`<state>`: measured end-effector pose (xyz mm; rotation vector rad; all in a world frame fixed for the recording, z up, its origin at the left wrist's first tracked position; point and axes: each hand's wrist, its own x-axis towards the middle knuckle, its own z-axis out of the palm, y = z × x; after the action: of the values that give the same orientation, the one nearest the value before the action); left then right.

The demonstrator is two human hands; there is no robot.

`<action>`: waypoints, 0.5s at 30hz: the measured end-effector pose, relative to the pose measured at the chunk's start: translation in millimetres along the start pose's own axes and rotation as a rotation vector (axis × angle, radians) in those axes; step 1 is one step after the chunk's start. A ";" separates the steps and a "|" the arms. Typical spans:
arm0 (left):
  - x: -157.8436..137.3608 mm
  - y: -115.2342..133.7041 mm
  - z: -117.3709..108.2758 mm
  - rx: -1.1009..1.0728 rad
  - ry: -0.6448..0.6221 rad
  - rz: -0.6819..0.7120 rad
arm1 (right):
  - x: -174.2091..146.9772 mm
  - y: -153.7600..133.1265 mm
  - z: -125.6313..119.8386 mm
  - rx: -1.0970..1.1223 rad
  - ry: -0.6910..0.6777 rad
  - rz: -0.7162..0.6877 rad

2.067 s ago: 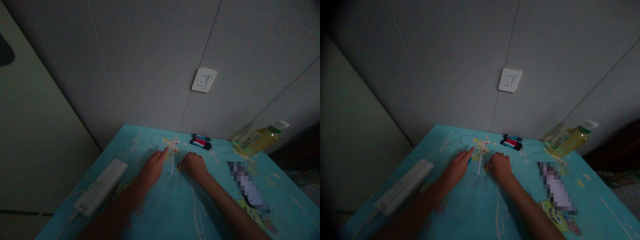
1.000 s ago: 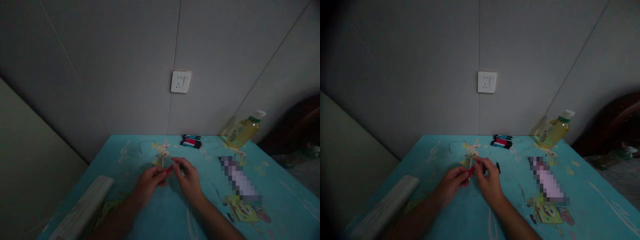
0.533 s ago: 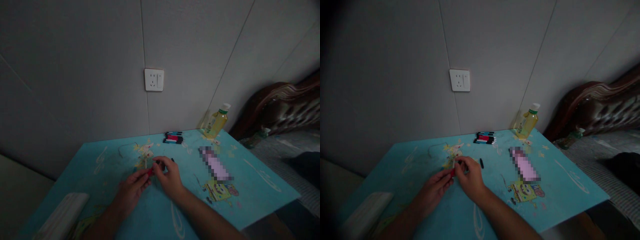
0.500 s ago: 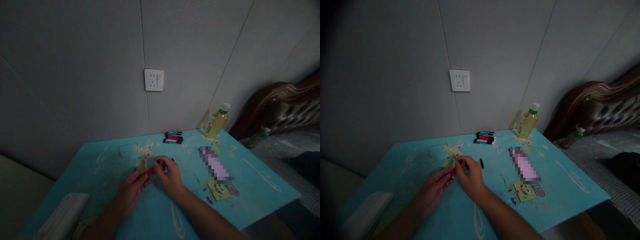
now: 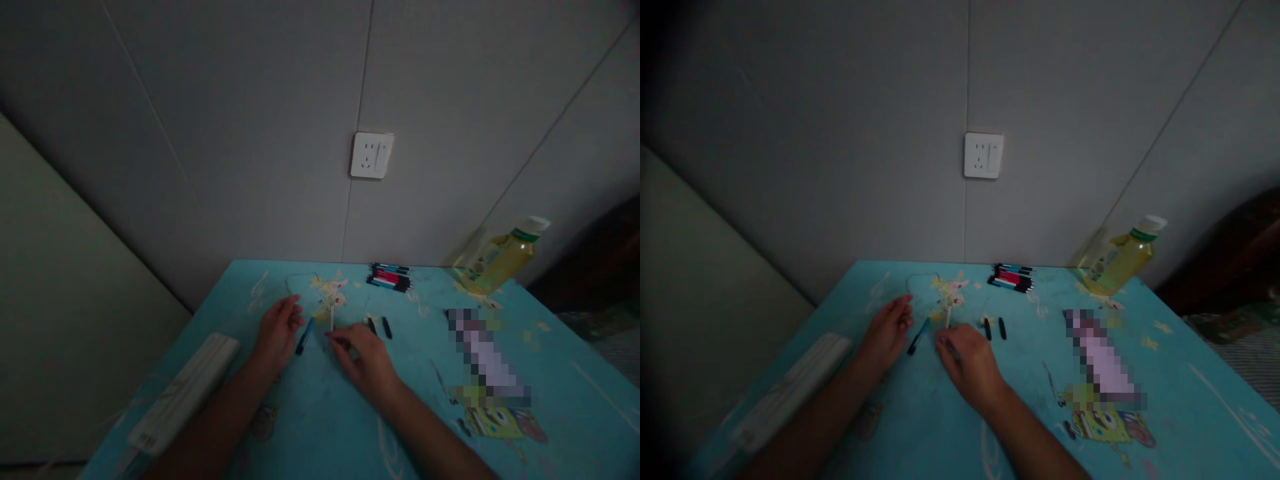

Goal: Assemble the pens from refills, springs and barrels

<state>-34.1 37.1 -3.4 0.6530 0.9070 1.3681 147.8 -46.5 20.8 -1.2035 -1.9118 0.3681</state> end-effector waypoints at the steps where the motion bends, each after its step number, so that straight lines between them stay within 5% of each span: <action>1: 1.1 3.0 -0.6 0.004 0.004 0.023 | -2.3 -1.7 5.2 -0.049 -0.061 -0.057; 15: -1.6 -12.6 -0.3 -0.096 -0.005 0.082 | -3.1 -3.5 45.7 -0.431 -0.282 -0.114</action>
<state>-27.5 33.9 -13.8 0.6257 0.8130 1.4733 111.1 -42.9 -6.7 -1.3618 -2.3767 0.0632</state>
